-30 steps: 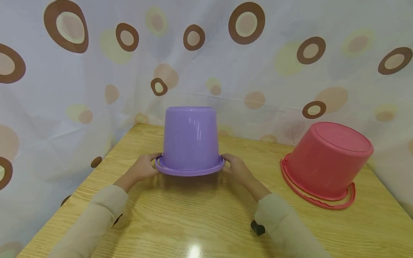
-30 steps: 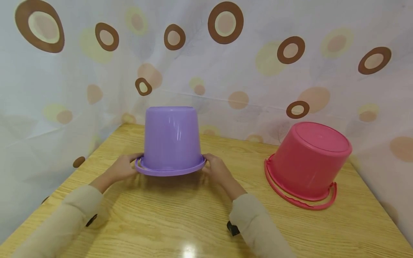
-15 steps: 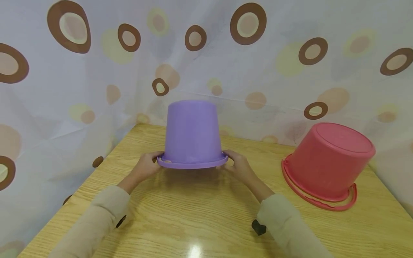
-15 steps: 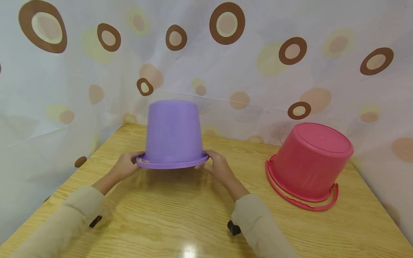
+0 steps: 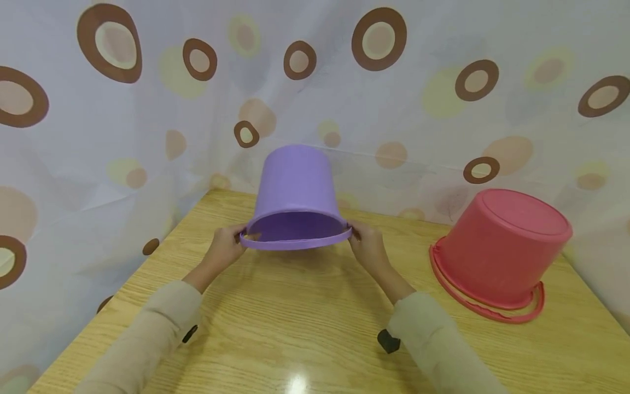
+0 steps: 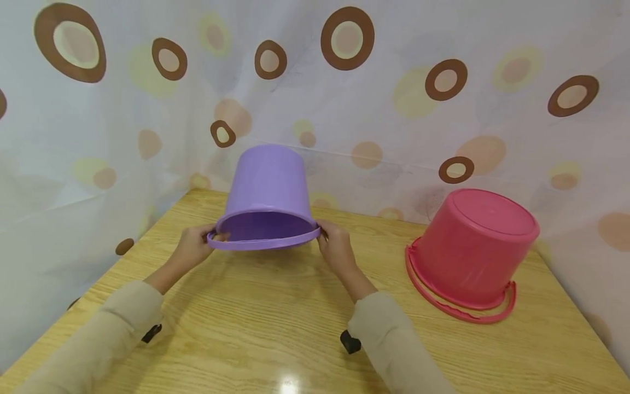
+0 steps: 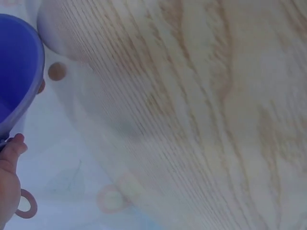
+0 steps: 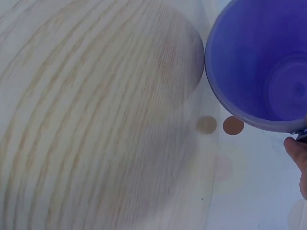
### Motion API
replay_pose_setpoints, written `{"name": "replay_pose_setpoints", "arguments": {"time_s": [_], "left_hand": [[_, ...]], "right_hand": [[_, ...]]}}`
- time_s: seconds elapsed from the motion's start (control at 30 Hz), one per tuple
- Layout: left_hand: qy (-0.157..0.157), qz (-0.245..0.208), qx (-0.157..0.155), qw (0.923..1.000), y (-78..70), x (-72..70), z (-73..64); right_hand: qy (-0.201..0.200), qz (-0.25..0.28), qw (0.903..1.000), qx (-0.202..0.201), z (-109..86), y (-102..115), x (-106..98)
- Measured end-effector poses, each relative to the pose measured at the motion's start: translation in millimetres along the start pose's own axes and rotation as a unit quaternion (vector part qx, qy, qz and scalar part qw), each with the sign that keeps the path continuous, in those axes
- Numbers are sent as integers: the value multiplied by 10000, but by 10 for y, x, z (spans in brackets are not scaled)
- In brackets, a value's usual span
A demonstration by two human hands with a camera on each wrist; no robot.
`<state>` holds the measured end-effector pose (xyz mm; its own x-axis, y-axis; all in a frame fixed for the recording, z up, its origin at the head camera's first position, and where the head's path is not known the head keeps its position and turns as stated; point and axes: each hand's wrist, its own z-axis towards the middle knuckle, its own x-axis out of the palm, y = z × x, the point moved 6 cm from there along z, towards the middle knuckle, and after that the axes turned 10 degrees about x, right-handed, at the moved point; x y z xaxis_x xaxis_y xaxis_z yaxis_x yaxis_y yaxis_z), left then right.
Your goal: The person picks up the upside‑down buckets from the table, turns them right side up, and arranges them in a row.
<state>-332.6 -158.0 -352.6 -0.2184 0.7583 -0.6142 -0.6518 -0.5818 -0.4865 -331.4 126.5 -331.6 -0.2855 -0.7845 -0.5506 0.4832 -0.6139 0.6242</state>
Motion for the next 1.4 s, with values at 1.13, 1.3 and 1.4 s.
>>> {"name": "replay_pose_setpoints", "arguments": {"time_s": [1.13,1.3,1.4], "left_hand": [[-342,-624,-174,9973,-147,-210,194],[-292,-738,-346,9962,-155,-264,231],[-296,-717,-301,9965,-178,-297,257]], "right_hand": [[46,638,9956,692,168,45,-154],[252,625,9931,959,180,61,-171],[310,650,9914,1095,191,88,-193]]}}
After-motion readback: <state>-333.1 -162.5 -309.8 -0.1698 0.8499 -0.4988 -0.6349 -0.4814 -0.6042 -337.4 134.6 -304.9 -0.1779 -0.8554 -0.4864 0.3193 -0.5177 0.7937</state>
